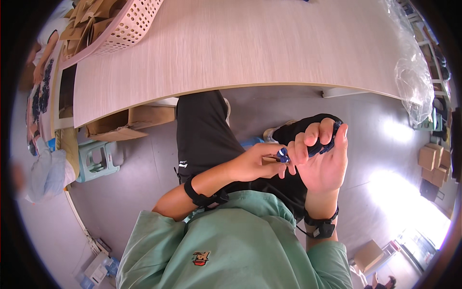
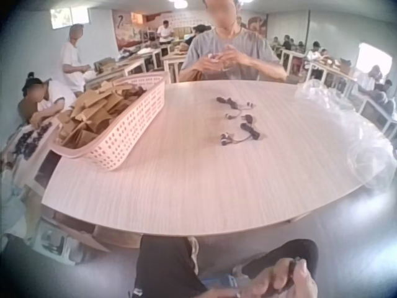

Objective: Folding cardboard boxes and preparing components on an assembly line workspace.

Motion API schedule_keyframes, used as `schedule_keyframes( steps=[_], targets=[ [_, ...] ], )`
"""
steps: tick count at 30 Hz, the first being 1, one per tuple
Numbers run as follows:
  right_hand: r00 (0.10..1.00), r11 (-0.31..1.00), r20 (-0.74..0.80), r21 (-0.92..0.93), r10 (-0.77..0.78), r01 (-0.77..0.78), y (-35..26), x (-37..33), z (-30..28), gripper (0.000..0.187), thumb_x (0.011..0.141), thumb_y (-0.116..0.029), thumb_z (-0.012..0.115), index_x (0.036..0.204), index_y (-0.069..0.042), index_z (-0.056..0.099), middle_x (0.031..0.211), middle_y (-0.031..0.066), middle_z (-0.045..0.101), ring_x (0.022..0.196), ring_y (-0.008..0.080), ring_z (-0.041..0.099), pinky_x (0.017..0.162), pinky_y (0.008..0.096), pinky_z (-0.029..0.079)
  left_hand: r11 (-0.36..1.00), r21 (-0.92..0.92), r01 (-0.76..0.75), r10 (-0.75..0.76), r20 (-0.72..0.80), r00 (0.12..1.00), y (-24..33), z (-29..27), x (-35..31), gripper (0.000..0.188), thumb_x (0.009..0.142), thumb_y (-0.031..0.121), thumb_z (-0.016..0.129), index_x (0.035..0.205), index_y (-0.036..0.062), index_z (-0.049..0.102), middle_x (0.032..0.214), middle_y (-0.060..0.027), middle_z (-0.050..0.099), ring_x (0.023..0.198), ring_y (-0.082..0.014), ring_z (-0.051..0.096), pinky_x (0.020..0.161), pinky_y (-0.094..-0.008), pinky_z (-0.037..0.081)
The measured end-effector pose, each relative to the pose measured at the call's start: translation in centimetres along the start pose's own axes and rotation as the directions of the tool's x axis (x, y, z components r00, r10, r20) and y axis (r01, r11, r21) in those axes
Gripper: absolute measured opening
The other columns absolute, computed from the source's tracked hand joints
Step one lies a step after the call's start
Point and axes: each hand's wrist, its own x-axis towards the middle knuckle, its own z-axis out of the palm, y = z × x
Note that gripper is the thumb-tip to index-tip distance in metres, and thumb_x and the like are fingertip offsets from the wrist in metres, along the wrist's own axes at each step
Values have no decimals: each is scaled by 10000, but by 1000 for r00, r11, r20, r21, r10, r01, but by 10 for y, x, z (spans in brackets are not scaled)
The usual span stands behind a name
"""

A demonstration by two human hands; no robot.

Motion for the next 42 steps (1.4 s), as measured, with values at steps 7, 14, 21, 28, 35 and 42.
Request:
schedule_keyframes(
  steps=[7,14,21,28,35,42],
  targets=[
    [1000,1000,-8,2,28,-28,-4,2,-1,492,1087,-459,290,970,-51,538,990,213,648,777,344,682,513,406,547,981,-164,-100,109,48,993,-2,3,1,266,1047,195,529,1217,-3,583,1017,-100,668,838,-157,635,776,-308,506],
    [999,999,-40,-42,18,-20,2,-2,0,477,1084,-447,327,996,-30,543,951,200,650,781,337,683,557,381,544,985,-119,-127,104,-188,977,1,7,-1,162,1019,135,591,1115,7,569,992,-97,655,836,-173,679,741,-309,529],
    [997,973,-51,-230,-51,38,4,-4,-2,457,1083,-418,357,1029,-12,562,907,202,657,788,335,681,592,390,545,993,-72,-90,65,-294,953,4,3,-5,155,971,52,646,1092,-3,566,979,-104,669,795,-181,714,689,-292,566],
    [990,954,-95,-292,-104,72,1,-5,-4,450,1080,-390,383,1036,12,579,889,208,664,760,318,666,608,422,537,996,-87,-2,-24,-297,955,8,-3,-6,130,972,66,651,1035,3,557,992,-141,687,787,-168,704,711,-297,574],
    [988,932,-92,-354,-121,82,5,-3,-5,449,1078,-384,392,1066,23,580,878,205,660,733,311,651,599,429,539,990,55,-130,140,-283,949,10,-5,-6,151,977,65,637,1094,-14,585,1009,-137,697,861,-157,679,740,-292,567],
    [985,941,-128,-333,-115,67,4,-1,-7,450,1082,-377,383,1077,31,572,868,201,648,711,310,645,576,444,546,988,5,-153,152,-130,980,8,-15,-10,336,1049,230,517,1186,-52,637,1048,-141,677,901,-166,642,809,-304,539]
  ],
)
